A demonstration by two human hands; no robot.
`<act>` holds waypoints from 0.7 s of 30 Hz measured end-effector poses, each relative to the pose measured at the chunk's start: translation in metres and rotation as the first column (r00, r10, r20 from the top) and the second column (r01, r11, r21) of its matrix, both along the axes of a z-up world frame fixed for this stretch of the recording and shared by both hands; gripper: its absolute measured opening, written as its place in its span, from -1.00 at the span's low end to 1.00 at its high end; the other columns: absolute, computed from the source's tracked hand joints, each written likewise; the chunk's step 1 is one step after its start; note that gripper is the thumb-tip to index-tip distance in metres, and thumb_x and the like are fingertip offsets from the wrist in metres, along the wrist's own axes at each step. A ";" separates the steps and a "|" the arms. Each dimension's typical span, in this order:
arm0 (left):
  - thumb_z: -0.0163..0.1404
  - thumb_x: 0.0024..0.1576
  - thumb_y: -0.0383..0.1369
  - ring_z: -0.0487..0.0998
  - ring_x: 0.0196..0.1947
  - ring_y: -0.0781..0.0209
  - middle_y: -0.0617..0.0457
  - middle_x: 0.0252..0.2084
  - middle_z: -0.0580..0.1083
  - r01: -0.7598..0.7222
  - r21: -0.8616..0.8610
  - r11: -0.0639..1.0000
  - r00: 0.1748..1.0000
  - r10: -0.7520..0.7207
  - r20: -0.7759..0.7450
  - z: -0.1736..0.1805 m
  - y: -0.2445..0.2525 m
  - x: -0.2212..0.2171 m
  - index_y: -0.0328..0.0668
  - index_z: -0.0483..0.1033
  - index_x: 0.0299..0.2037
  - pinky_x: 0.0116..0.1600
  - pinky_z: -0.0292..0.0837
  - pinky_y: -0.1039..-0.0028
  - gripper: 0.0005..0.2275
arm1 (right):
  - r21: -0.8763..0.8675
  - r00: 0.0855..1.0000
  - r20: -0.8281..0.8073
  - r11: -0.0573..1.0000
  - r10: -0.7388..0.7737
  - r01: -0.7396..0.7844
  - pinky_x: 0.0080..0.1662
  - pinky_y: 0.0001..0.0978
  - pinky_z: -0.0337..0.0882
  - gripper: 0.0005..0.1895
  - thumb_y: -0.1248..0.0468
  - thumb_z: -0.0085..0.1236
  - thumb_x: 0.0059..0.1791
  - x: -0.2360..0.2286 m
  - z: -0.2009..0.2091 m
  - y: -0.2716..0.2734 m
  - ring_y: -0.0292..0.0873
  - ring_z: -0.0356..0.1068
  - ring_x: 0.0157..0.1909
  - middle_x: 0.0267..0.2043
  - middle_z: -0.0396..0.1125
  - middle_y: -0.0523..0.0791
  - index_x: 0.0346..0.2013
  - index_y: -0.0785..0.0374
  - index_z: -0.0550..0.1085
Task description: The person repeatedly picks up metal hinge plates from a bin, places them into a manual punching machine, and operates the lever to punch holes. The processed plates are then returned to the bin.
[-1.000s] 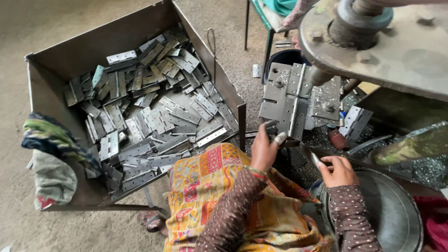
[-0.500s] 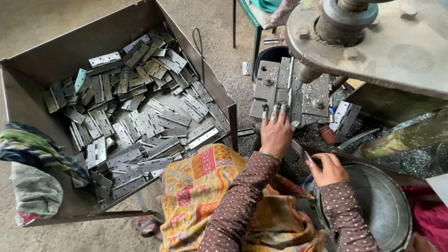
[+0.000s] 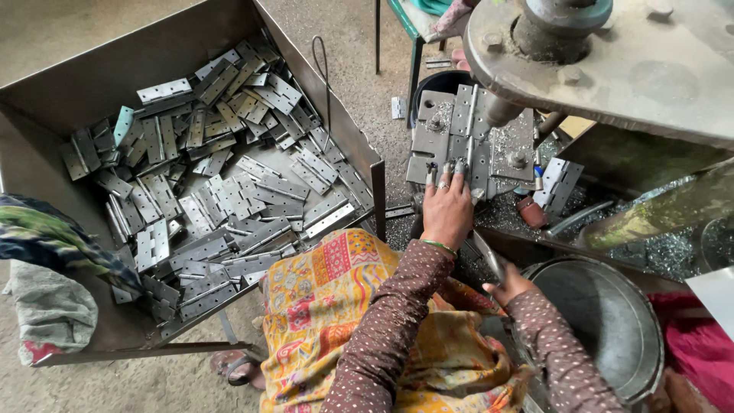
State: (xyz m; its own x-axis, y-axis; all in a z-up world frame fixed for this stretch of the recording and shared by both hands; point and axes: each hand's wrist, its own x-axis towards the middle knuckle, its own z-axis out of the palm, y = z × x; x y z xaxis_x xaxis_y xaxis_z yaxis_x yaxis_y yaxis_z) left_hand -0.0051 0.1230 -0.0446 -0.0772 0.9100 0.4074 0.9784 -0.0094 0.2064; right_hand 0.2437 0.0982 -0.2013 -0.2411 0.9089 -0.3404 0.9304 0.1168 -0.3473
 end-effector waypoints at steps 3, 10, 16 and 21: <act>-0.08 0.14 -0.39 0.41 0.28 -0.05 -0.06 0.19 0.43 0.001 -0.017 1.000 1.000 0.000 0.027 -0.002 -0.001 0.000 -0.28 0.56 -0.02 0.32 0.23 -0.01 -0.73 | -0.140 0.979 0.203 0.990 -0.001 0.030 -0.03 0.00 0.54 -0.35 -0.14 0.25 -0.08 0.001 0.023 0.021 0.22 0.56 -0.12 -0.18 0.52 0.18 0.06 0.25 0.33; -0.08 0.17 -0.37 0.41 0.28 -0.05 -0.05 0.17 0.44 -0.003 0.008 1.000 1.000 0.002 0.022 -0.009 0.006 -0.004 -0.28 0.56 -0.02 0.32 0.23 0.00 -0.75 | 0.057 0.994 0.026 0.993 -0.103 0.102 -0.05 0.09 0.50 -0.43 -0.12 0.18 -0.05 -0.003 -0.038 -0.021 0.29 0.51 -0.12 -0.20 0.49 0.18 0.02 0.22 0.35; -0.12 0.24 -0.31 0.40 0.30 -0.01 -0.05 0.26 0.41 0.042 -0.037 0.998 0.993 -0.038 0.109 -0.009 0.002 -0.022 -0.24 0.58 -0.06 0.38 0.19 -0.03 -0.76 | 0.022 0.995 0.047 0.996 -0.085 0.084 -0.11 0.09 0.49 -0.30 -0.09 0.24 -0.09 0.007 -0.054 -0.016 0.30 0.49 -0.16 -0.20 0.45 0.23 0.12 0.30 0.26; -0.10 0.20 -0.33 0.36 0.32 -0.08 -0.14 0.31 0.38 0.061 0.015 0.998 0.998 -0.060 -0.006 -0.011 -0.003 -0.010 -0.28 0.56 0.04 0.38 0.17 -0.04 -0.71 | -0.103 0.979 0.200 0.994 -0.020 0.042 -0.12 -0.01 0.56 -0.41 -0.13 0.20 -0.08 -0.006 0.032 0.026 0.17 0.58 -0.22 -0.26 0.52 0.11 0.00 0.23 0.37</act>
